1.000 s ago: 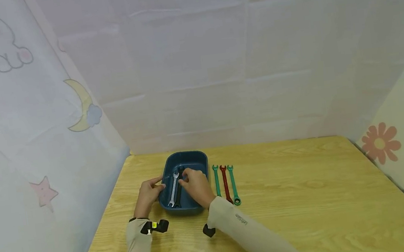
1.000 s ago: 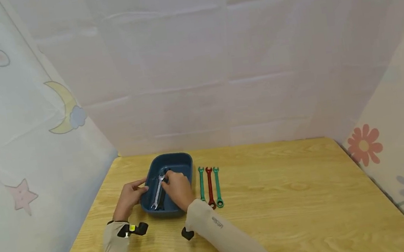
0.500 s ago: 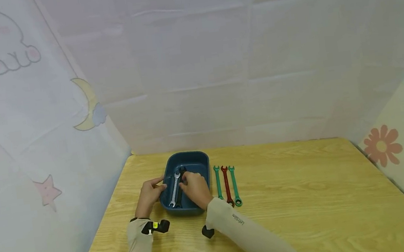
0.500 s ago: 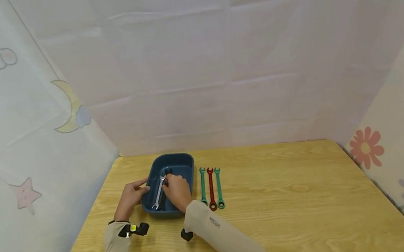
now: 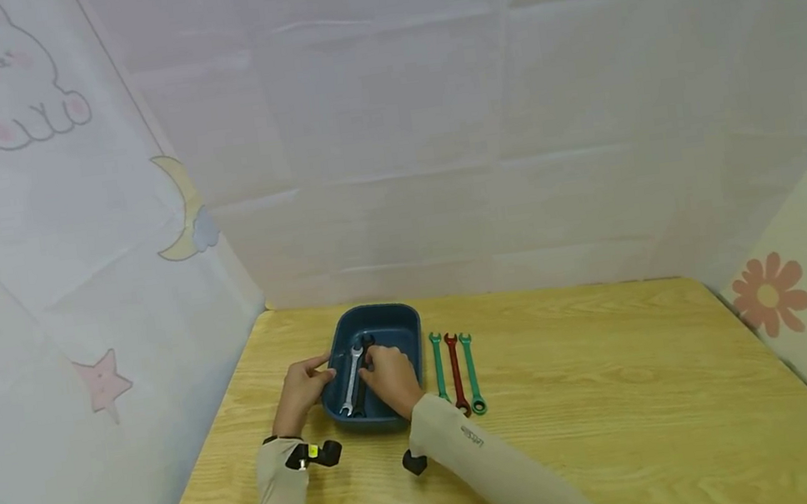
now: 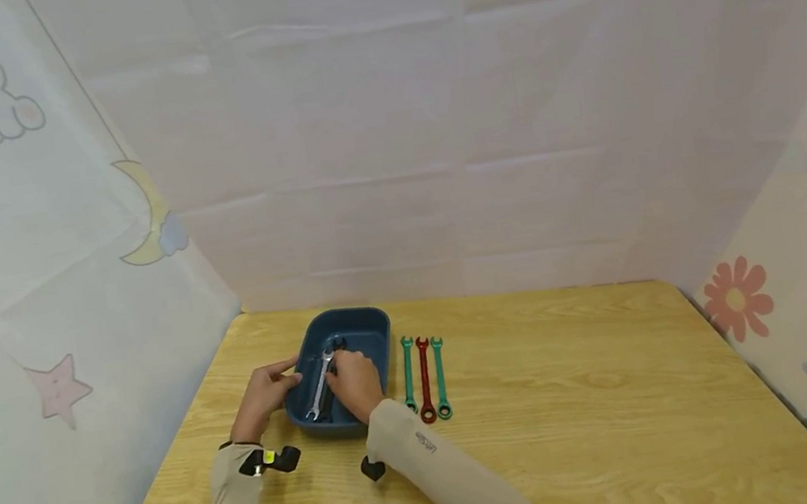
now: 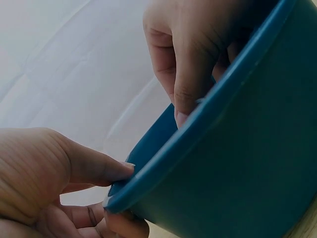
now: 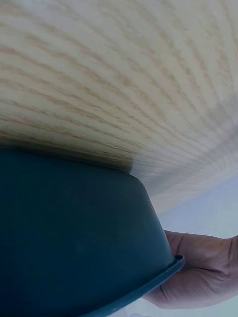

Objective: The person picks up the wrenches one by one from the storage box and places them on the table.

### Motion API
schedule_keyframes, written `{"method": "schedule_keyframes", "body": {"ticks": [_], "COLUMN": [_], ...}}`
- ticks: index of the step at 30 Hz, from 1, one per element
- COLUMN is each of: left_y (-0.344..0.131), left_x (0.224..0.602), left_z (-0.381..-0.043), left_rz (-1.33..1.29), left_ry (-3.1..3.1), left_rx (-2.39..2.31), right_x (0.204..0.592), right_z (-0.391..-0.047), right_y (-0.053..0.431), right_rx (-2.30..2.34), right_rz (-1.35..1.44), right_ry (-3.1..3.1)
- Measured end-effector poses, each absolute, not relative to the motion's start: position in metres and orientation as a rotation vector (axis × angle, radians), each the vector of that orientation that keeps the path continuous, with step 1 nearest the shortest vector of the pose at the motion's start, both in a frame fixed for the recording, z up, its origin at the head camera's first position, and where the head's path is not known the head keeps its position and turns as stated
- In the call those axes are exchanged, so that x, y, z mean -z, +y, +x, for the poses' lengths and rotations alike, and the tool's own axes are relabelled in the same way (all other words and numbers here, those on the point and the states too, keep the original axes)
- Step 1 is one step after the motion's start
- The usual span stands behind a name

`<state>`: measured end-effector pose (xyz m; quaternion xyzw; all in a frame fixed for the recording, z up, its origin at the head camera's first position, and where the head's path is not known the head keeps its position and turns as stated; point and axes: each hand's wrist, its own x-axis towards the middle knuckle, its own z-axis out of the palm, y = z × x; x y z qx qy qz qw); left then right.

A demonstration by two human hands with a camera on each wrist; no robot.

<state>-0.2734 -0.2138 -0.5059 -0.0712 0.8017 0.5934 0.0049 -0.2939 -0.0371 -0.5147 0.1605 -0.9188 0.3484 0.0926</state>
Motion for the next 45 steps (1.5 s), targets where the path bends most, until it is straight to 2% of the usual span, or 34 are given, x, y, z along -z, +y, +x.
{"method": "schedule_keyframes", "body": {"ticks": [45], "left_y": [-0.211], "left_x": [0.506], "left_z": [-0.275], "left_rz": [-0.243], "left_ry": [2.513], "left_rx": [-1.859], "right_x": [0.523], "right_z": [-0.309], "right_y": [-0.047], "right_rx": [-0.801], "right_rz": [0.512], "right_ry": [-2.931]}}
